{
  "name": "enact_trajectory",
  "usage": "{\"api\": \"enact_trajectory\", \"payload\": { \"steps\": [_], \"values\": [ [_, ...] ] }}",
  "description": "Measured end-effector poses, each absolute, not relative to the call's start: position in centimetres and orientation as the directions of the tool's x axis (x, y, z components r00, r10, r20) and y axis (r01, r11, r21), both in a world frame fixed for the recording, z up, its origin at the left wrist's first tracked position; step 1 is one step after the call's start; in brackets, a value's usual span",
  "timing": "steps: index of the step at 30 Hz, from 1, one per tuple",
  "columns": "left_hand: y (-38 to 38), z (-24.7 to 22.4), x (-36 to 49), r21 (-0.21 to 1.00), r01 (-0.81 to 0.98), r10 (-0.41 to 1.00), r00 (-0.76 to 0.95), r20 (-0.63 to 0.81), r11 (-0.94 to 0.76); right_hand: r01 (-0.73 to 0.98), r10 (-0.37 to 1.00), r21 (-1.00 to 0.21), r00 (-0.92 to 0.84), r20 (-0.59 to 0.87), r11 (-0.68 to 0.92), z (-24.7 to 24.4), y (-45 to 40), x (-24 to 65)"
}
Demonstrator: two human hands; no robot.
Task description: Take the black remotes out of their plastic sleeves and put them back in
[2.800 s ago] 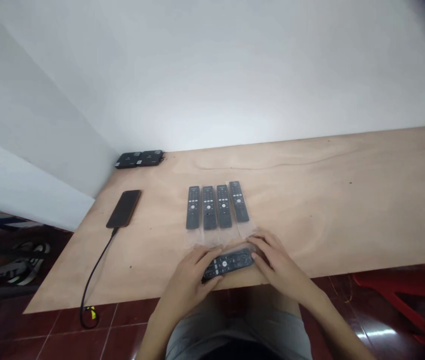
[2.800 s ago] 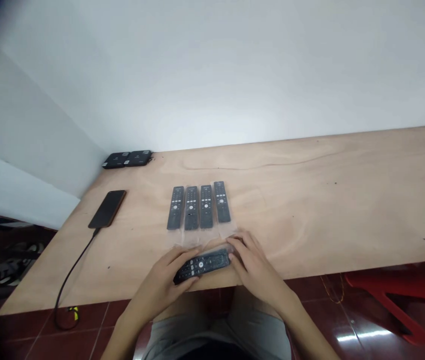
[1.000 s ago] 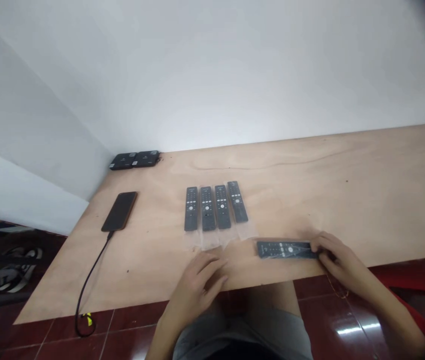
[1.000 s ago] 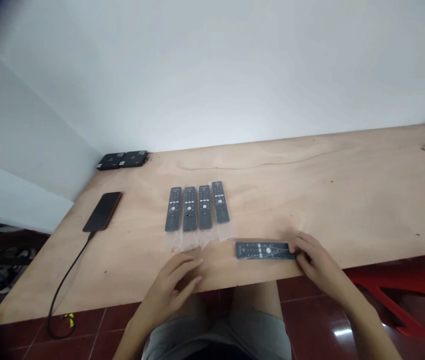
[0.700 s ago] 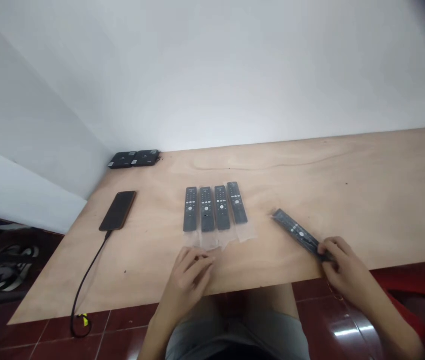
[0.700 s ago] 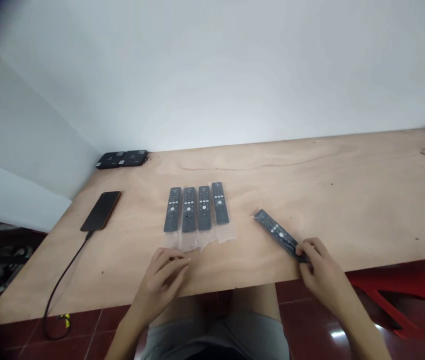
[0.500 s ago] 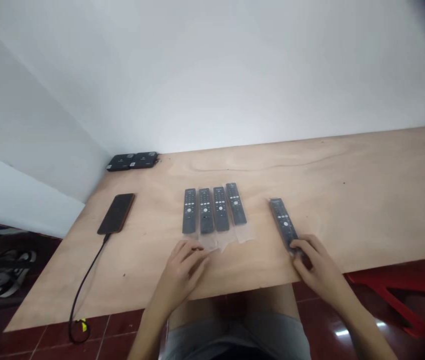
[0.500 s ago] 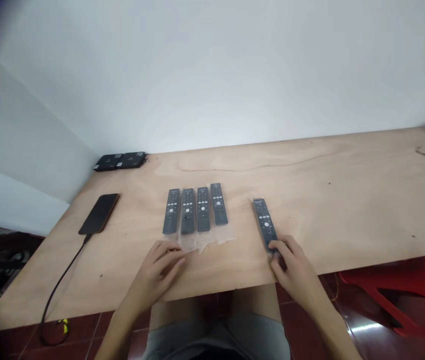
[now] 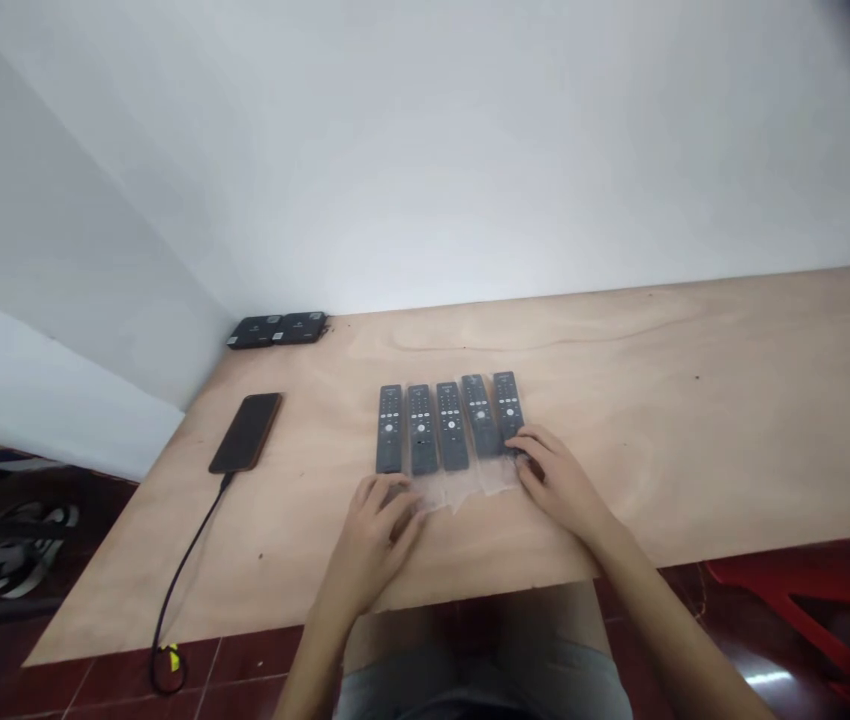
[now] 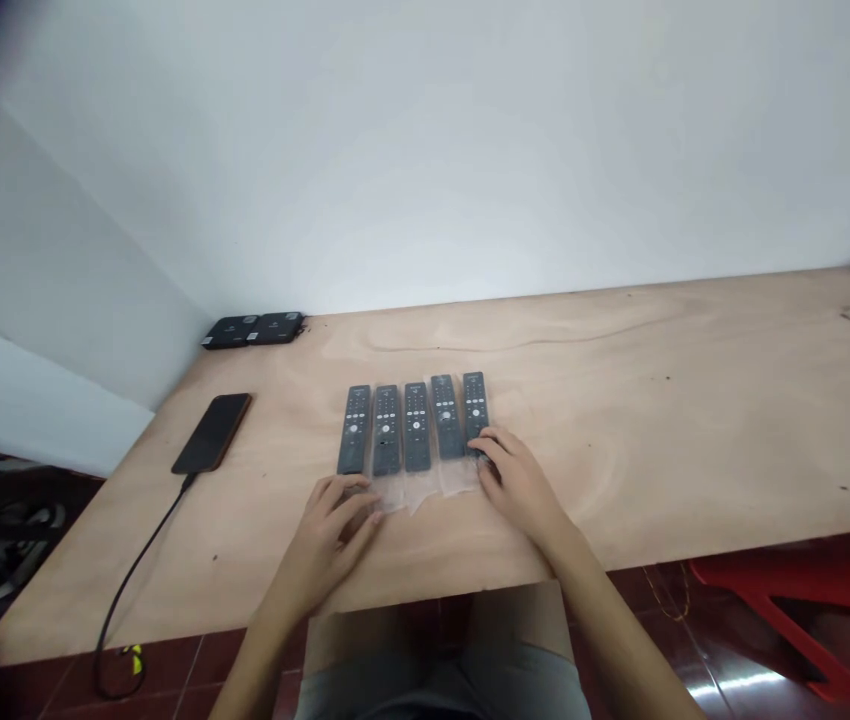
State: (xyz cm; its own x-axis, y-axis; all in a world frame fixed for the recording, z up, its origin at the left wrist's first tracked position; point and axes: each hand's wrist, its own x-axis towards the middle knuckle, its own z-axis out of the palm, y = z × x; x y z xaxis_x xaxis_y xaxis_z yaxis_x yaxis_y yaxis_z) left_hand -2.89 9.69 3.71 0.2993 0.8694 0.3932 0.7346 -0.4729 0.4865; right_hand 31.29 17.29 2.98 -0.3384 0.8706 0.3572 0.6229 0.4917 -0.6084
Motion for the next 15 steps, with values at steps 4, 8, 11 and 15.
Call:
{"api": "enact_trajectory", "payload": {
  "steps": [4,8,11,15],
  "values": [
    [9.7,3.7,-2.9,0.519,0.714,0.874,0.293,0.388,-0.470,0.643,0.855,-0.567,-0.335,0.397,0.515,2.8,17.1,31.2],
    [9.7,3.8,-2.8,0.546,0.689,0.876,0.317,0.364,-0.476,0.726,0.847,-0.466,-0.315,0.428,0.506,2.3,15.8,32.3],
    [9.7,4.0,-2.7,0.553,0.678,0.871,0.315,0.377,-0.485,0.746,0.859,-0.454,-0.318,0.400,0.488,2.0,15.1,32.7],
    [9.8,4.2,-2.6,0.549,0.676,0.865,0.307,0.397,-0.492,0.774,0.862,-0.416,-0.324,0.389,0.478,2.0,14.6,32.5]
  ]
}}
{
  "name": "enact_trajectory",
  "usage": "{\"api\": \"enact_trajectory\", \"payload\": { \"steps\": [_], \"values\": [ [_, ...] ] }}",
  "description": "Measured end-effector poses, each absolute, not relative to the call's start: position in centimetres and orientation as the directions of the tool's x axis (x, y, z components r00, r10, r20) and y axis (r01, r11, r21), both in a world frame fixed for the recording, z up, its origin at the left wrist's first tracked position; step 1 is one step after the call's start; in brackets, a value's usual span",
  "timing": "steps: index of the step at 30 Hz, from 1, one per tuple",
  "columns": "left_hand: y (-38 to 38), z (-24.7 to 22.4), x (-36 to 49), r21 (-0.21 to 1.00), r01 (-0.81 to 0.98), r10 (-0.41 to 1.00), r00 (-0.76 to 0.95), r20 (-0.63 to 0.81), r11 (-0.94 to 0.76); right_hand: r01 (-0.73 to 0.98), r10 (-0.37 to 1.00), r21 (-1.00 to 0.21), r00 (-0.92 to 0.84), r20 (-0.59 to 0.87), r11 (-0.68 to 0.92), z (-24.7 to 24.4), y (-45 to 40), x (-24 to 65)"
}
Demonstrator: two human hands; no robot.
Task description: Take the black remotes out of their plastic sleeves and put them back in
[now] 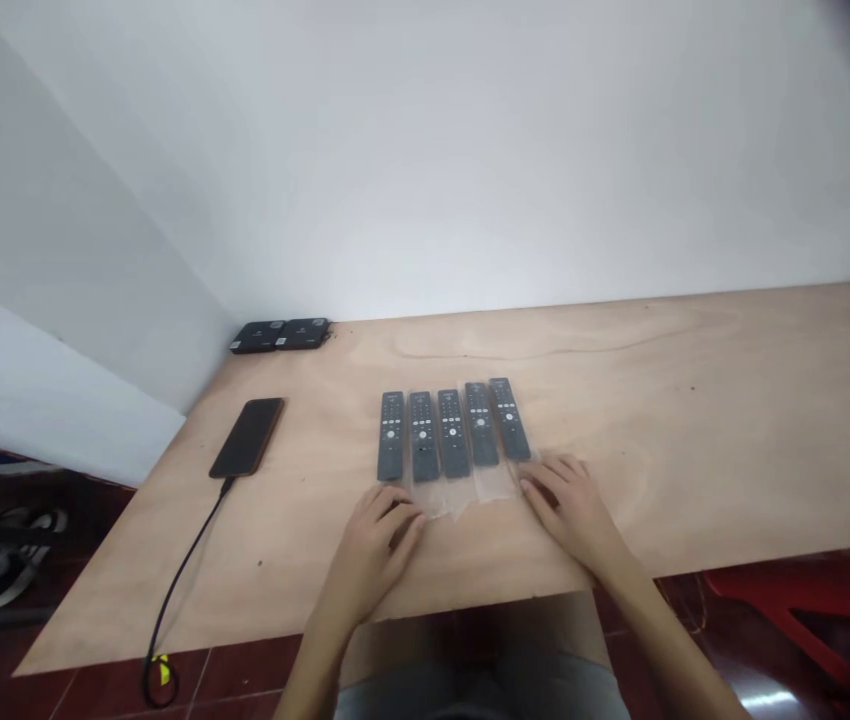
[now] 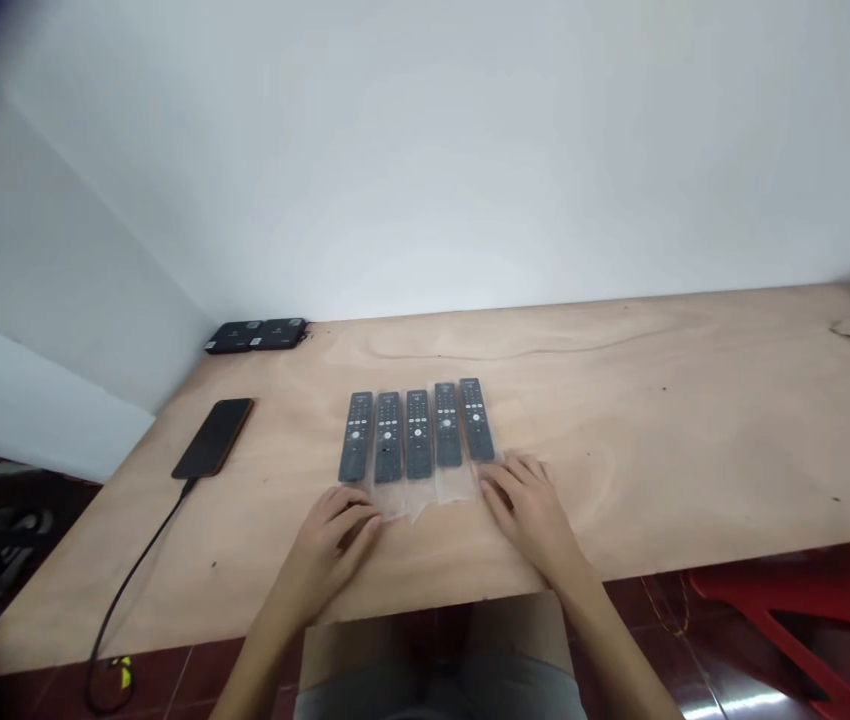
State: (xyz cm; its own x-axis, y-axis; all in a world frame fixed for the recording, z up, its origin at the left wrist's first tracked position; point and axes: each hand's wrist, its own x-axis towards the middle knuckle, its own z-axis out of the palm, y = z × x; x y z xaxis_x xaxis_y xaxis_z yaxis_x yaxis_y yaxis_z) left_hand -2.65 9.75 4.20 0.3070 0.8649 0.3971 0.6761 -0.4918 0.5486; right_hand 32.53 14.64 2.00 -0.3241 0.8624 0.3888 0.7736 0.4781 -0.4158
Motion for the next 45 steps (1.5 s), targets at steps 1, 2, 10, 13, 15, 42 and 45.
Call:
{"api": "enact_trajectory", "payload": {
  "steps": [1,2,10,13,15,42,45],
  "values": [
    [9.7,4.2,-2.7,0.541,0.682,0.863,0.304,0.403,-0.492,0.779,0.859,-0.400,-0.330,0.392,0.482,2.0,14.6,32.4],
    [9.7,4.2,-2.7,0.532,0.689,0.862,0.301,0.409,-0.493,0.781,0.853,-0.387,-0.339,0.396,0.490,2.1,14.6,32.3],
    [9.5,3.7,-2.4,0.497,0.721,0.870,0.335,0.361,-0.483,0.693,0.814,-0.431,-0.450,0.367,0.577,2.3,14.4,31.4],
    [9.6,3.7,-2.2,0.496,0.715,0.866,0.342,0.366,-0.492,0.691,0.805,-0.418,-0.463,0.372,0.590,2.2,14.2,31.0],
    [9.7,3.7,-2.2,0.489,0.707,0.853,0.342,0.395,-0.511,0.684,0.792,-0.403,-0.486,0.370,0.608,2.2,14.1,30.5],
    [9.7,3.8,-2.5,0.488,0.733,0.856,0.254,0.450,-0.474,0.670,0.800,-0.442,-0.449,0.398,0.596,1.1,14.1,29.1],
    [9.7,3.8,-2.5,0.489,0.729,0.855,0.262,0.447,-0.479,0.674,0.820,-0.468,-0.443,0.363,0.572,1.2,14.1,29.2]
  ]
}}
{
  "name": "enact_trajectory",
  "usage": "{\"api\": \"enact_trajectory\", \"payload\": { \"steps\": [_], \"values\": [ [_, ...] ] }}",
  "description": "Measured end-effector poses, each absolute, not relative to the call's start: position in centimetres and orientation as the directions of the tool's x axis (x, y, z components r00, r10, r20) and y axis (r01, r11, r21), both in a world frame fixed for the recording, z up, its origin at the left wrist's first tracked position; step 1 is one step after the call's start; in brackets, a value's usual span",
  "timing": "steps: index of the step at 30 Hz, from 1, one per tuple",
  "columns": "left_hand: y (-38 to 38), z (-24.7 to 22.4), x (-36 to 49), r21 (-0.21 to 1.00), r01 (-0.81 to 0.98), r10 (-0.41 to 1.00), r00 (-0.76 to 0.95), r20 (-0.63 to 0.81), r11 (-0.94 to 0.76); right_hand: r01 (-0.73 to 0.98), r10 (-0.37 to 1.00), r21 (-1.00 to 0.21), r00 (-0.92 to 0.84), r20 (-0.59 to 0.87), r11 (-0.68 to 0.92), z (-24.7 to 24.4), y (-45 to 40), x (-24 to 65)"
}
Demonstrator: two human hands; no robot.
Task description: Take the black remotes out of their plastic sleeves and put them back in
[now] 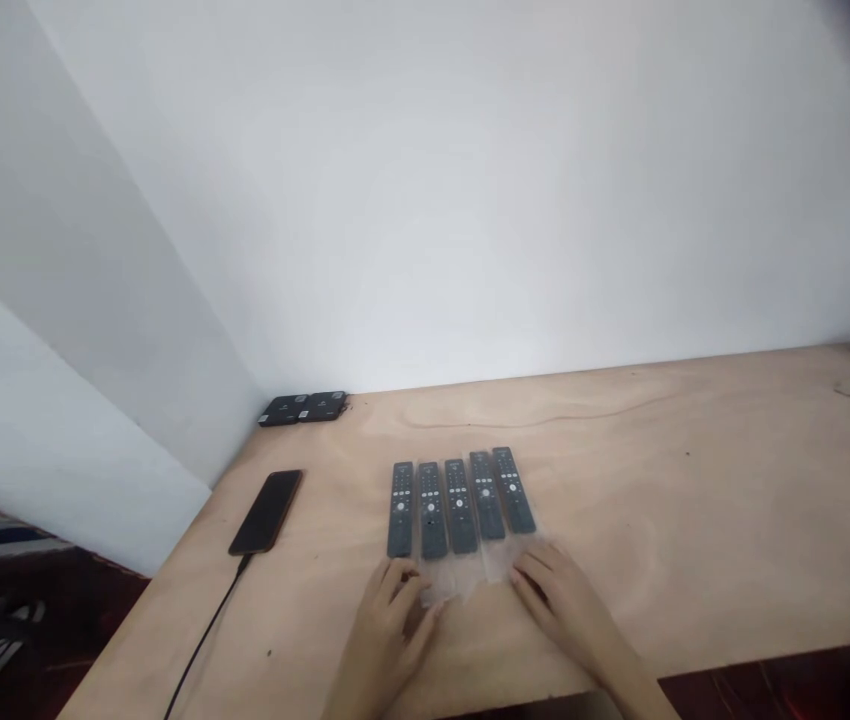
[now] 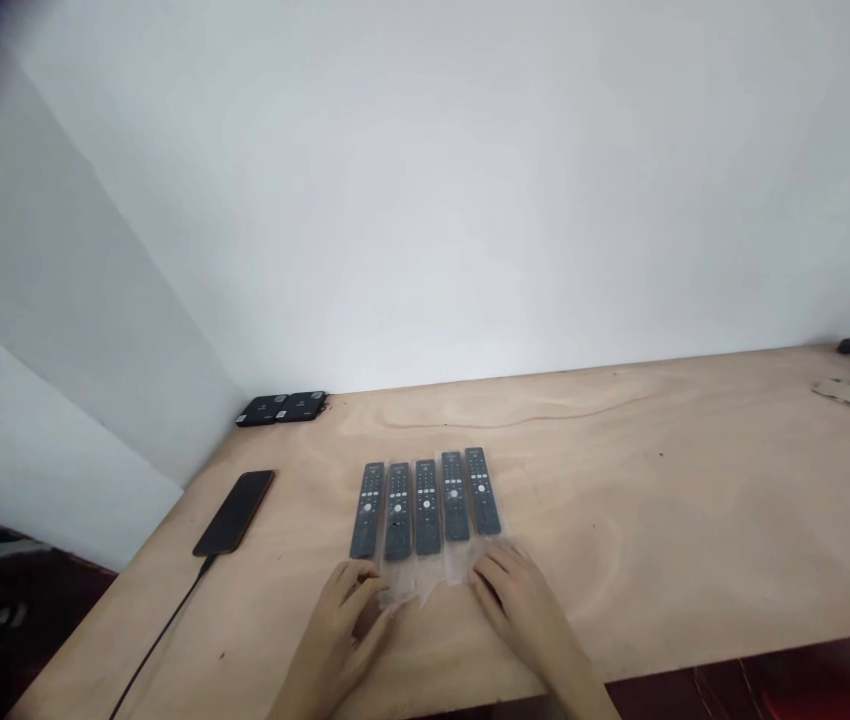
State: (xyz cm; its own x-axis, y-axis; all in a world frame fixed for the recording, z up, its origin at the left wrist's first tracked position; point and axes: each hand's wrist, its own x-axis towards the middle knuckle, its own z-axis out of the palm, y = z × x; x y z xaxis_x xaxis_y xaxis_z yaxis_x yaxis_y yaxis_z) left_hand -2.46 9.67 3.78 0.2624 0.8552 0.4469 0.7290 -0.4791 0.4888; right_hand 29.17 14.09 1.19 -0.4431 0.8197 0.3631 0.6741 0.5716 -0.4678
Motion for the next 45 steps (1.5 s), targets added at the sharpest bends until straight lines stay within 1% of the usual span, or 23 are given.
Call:
{"api": "enact_trajectory", "payload": {
  "steps": [3,5,15,21,25,28,31,35,38,40,42,44,45],
  "values": [
    [9.5,3.6,-2.5,0.493,0.735,0.861,0.246,0.445,-0.465,0.676,0.838,-0.495,-0.435,0.331,0.546,1.2,14.1,29.3],
    [9.5,3.5,-2.5,0.494,0.741,0.863,0.232,0.448,-0.455,0.675,0.839,-0.498,-0.430,0.335,0.545,1.2,14.2,29.3],
    [9.7,3.1,-2.7,0.472,0.759,0.848,0.195,0.493,-0.449,0.680,0.820,-0.459,-0.455,0.348,0.572,1.7,13.5,29.6],
    [9.8,2.6,-3.3,0.472,0.805,0.832,0.048,0.553,-0.360,0.648,0.784,-0.441,-0.502,0.365,0.620,1.6,13.4,29.6],
    [9.3,2.0,-3.7,0.422,0.850,0.853,0.059,0.518,-0.315,0.631,0.742,-0.391,-0.547,0.387,0.670,1.1,12.5,28.8],
    [8.3,1.5,-3.5,0.374,0.878,0.845,0.060,0.531,-0.297,0.614,0.715,-0.367,-0.595,0.368,0.699,1.1,11.4,28.0],
    [6.6,1.1,-3.0,0.338,0.903,0.843,0.049,0.536,-0.267,0.614,0.730,-0.394,-0.590,0.346,0.683,1.3,10.7,27.3],
    [3.8,0.7,-1.7,0.270,0.931,0.838,0.063,0.543,-0.245,0.639,0.777,-0.443,-0.509,0.370,0.629,1.7,10.7,27.1],
    [1.9,0.6,0.1,0.239,0.940,0.844,0.086,0.529,-0.245,0.635,0.783,-0.458,-0.490,0.383,0.622,1.8,10.8,27.1],
    [1.1,1.1,1.6,0.276,0.924,0.867,0.104,0.488,-0.266,0.631,0.788,-0.471,-0.485,0.380,0.616,1.9,10.7,27.1],
    [0.7,2.0,2.8,0.367,0.873,0.902,0.162,0.400,-0.320,0.629,0.796,-0.487,-0.482,0.367,0.606,2.1,10.6,27.1],
    [0.9,3.1,3.3,0.472,0.782,0.907,0.284,0.311,-0.407,0.631,0.801,-0.494,-0.482,0.354,0.598,2.3,10.5,27.2],
    [1.3,3.7,3.2,0.507,0.734,0.891,0.342,0.300,-0.452,0.634,0.804,-0.494,-0.482,0.350,0.595,2.5,10.4,27.2]
  ]
}}
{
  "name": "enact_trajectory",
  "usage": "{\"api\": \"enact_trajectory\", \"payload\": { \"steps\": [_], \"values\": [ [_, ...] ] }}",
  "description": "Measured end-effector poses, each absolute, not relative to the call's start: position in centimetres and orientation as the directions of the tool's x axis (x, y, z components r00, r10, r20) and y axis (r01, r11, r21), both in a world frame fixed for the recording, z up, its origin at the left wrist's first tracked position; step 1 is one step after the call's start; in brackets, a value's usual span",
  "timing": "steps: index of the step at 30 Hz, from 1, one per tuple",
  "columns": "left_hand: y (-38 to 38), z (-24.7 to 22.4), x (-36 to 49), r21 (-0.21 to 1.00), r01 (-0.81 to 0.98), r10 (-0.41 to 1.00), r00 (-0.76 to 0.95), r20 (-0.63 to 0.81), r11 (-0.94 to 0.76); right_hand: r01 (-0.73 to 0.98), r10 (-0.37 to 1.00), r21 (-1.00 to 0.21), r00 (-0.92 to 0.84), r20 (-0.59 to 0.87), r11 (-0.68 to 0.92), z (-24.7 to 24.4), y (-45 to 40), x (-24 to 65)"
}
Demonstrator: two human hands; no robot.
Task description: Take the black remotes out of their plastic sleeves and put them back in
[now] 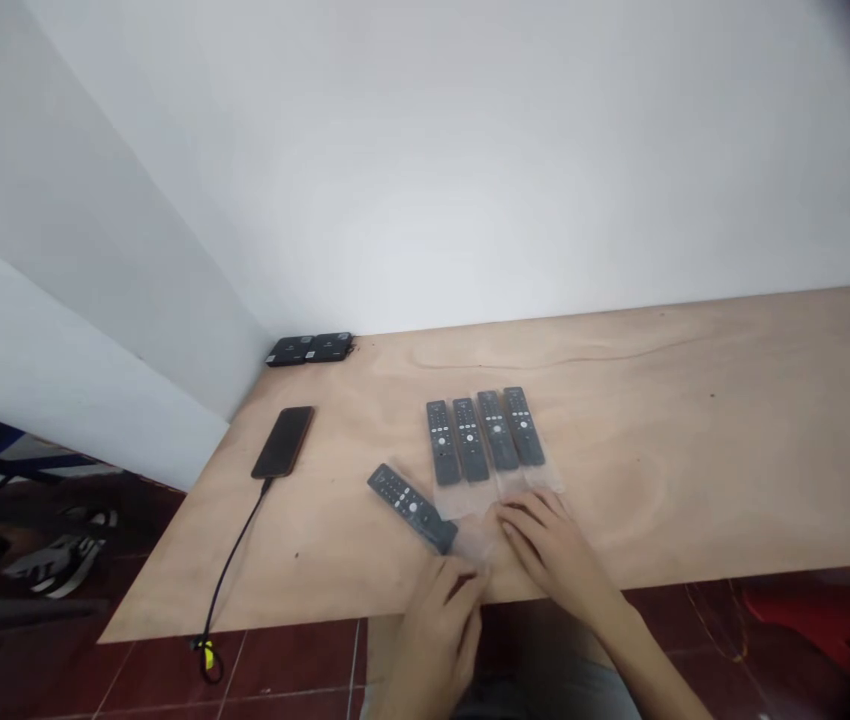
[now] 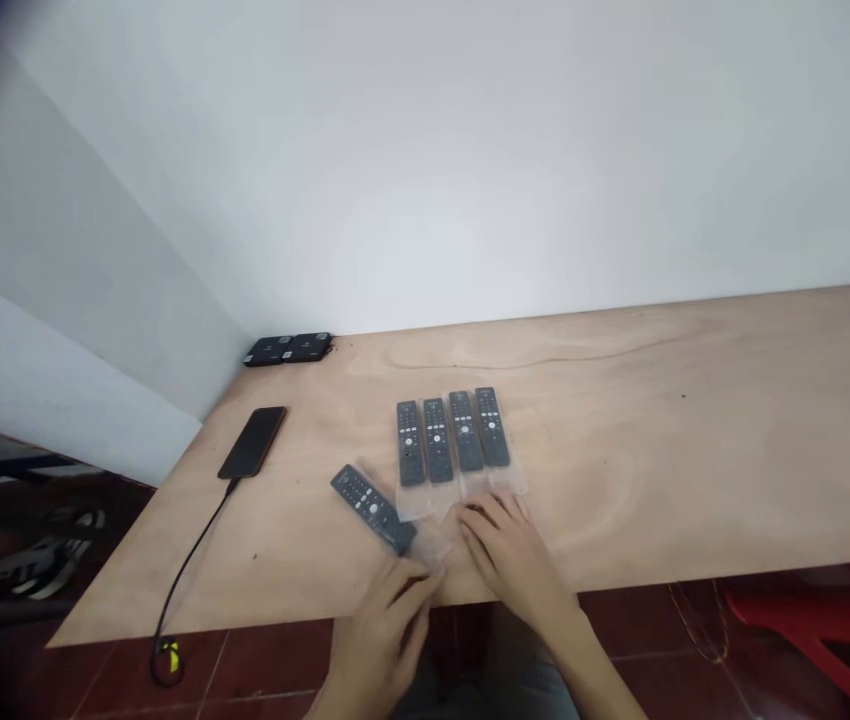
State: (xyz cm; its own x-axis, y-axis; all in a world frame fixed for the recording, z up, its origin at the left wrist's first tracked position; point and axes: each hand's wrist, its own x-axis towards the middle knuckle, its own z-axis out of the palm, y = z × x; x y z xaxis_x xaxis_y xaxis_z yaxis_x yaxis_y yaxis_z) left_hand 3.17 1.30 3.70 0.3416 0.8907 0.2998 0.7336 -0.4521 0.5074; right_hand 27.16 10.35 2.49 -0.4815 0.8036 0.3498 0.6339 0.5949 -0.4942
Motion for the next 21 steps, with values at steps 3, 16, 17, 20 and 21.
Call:
{"api": "enact_trajectory", "payload": {
  "steps": [3,16,17,20,21],
  "values": [
    [3.2,4.7,1.0,0.500,0.690,0.849,0.374,0.372,-0.523,0.629,0.802,-0.500,-0.497,0.331,0.596,3.4,9.9,27.0],
    [4.5,4.2,-3.1,0.348,0.835,0.884,0.302,0.358,-0.426,0.643,0.826,-0.519,-0.454,0.335,0.564,3.7,9.9,27.6],
    [4.4,4.1,-2.9,0.351,0.835,0.885,0.301,0.354,-0.424,0.661,0.841,-0.520,-0.413,0.350,0.541,3.4,10.0,27.6],
    [4.5,4.0,-2.6,0.343,0.843,0.892,0.299,0.339,-0.413,0.696,0.867,-0.522,-0.347,0.358,0.494,2.9,9.8,27.6],
    [4.7,4.1,-2.6,0.339,0.849,0.896,0.296,0.331,-0.406,0.698,0.871,-0.526,-0.344,0.350,0.486,2.9,9.6,27.6]
  ]
}}
